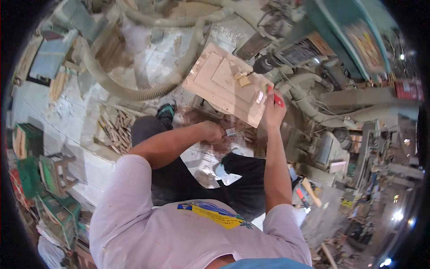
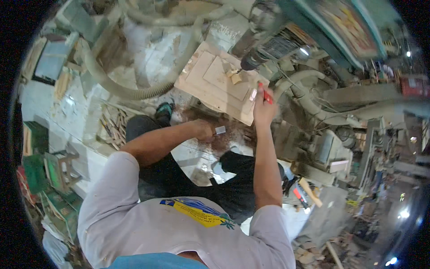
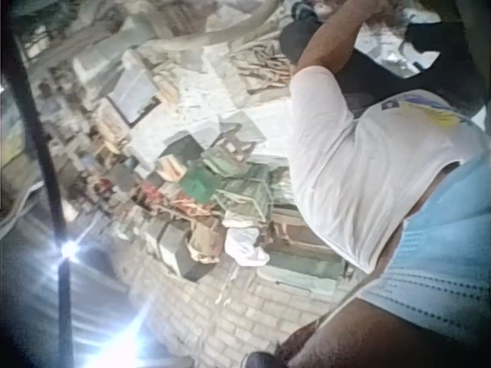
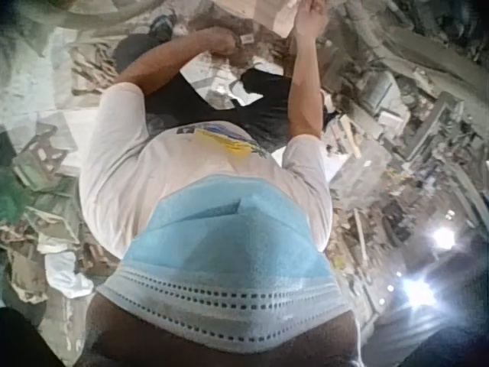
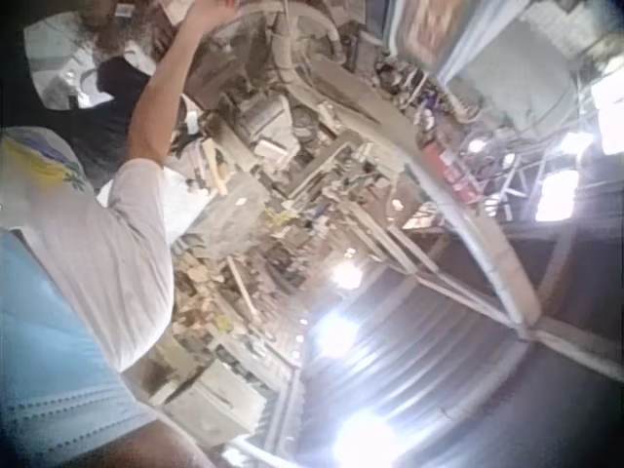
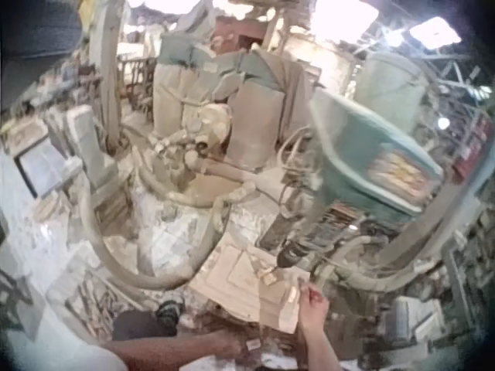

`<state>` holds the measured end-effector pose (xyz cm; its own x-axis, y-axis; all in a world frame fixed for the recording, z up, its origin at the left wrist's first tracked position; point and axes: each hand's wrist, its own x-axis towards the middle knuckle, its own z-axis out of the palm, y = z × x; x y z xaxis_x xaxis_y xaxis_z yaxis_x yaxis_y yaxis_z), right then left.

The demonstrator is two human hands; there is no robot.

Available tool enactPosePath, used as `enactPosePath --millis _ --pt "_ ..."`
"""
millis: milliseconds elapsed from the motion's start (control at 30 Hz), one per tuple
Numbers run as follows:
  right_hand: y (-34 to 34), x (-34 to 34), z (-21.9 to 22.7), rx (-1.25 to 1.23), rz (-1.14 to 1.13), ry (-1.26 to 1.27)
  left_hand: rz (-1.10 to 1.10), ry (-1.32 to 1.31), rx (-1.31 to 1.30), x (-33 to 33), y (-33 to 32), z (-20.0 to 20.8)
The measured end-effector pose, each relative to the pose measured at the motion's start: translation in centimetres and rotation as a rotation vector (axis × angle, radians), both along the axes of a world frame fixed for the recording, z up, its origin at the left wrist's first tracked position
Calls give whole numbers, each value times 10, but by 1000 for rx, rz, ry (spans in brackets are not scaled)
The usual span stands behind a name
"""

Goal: The person assembles a wooden structure by hammering nails into a rectangular wooden board. They use a hammer to drive nails into pre-drilled holes and attach smaller wooden pieces to the board. The person also uses pliers to adjust nails and a brush to clean sawdust from the work surface.

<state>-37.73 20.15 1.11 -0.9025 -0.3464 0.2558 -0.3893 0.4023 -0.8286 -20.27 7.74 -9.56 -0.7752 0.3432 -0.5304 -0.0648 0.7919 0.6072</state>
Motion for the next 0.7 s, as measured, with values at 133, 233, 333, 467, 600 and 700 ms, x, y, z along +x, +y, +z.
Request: enactPosePath --millis 133,233,333,467,600,700 --pt "-14 41 3 160 425 146 -171 -24 54 -17 19 2" --pt "-47 45 8 251 595 114 -132 -32 125 -12 17 22" --pt "-65 40 6 308 580 108 -133 -48 155 -9 11 9" --pt "-30 49 16 568 352 119 -179 38 41 2 -12 22" --pt "41 71 26 477 114 85 -199 72 76 -7 -18 12" --pt "95 90 36 420 8 24 -101 53 99 -9 -16 32"
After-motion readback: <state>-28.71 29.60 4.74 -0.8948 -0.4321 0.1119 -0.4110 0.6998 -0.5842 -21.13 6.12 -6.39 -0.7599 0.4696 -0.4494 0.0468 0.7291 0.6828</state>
